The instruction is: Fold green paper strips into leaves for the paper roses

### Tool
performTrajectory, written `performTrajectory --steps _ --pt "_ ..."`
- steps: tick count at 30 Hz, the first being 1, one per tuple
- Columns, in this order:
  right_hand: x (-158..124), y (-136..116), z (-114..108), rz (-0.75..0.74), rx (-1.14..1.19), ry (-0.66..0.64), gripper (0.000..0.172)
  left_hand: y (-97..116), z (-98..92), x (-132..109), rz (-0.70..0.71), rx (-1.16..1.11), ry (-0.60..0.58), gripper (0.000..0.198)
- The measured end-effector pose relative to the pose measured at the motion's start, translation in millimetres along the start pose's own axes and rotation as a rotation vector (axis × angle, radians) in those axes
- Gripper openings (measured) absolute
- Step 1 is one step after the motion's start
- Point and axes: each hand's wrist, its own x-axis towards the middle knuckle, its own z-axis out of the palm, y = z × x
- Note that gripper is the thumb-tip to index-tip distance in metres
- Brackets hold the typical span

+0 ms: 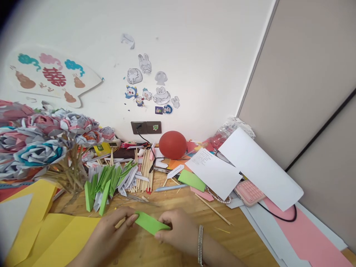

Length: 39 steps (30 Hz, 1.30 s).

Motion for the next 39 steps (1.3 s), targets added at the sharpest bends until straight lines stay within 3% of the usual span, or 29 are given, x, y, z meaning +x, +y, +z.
performTrajectory --steps 2,6,8,13,18,24,31,39 --pt "-2 -3 -1 -0.038 0.019 -0.013 0.005 0 -0.4 0 -0.04 -0.016 0.003 0.033" --pt "-5 -7 0 -0.131 0.011 0.007 0.024 -1 1.6 1 -0.145 -0.076 0.013 0.036" --pt "-5 -5 1 -0.146 -0.013 0.027 0.024 -2 3.1 2 -0.175 -0.124 -0.005 0.036" --pt "-2 5 5 -0.021 0.166 -0.006 0.027 -3 5.1 1 -0.247 -0.193 -0.032 0.036" --pt "0 7 8 -0.033 0.242 0.036 0.033 -5 3.4 3 -0.272 -0.239 -0.009 0.035" --pt "5 9 10 -0.079 0.344 0.12 0.021 -9 4.8 5 -0.28 -0.345 -0.01 0.034" --pt "5 12 9 -0.098 0.358 0.129 0.029 -8 4.9 6 -0.315 -0.402 -0.018 0.034" --pt "5 9 5 -0.06 0.353 0.152 0.029 -8 6.2 1 -0.295 -0.318 0.009 0.031"
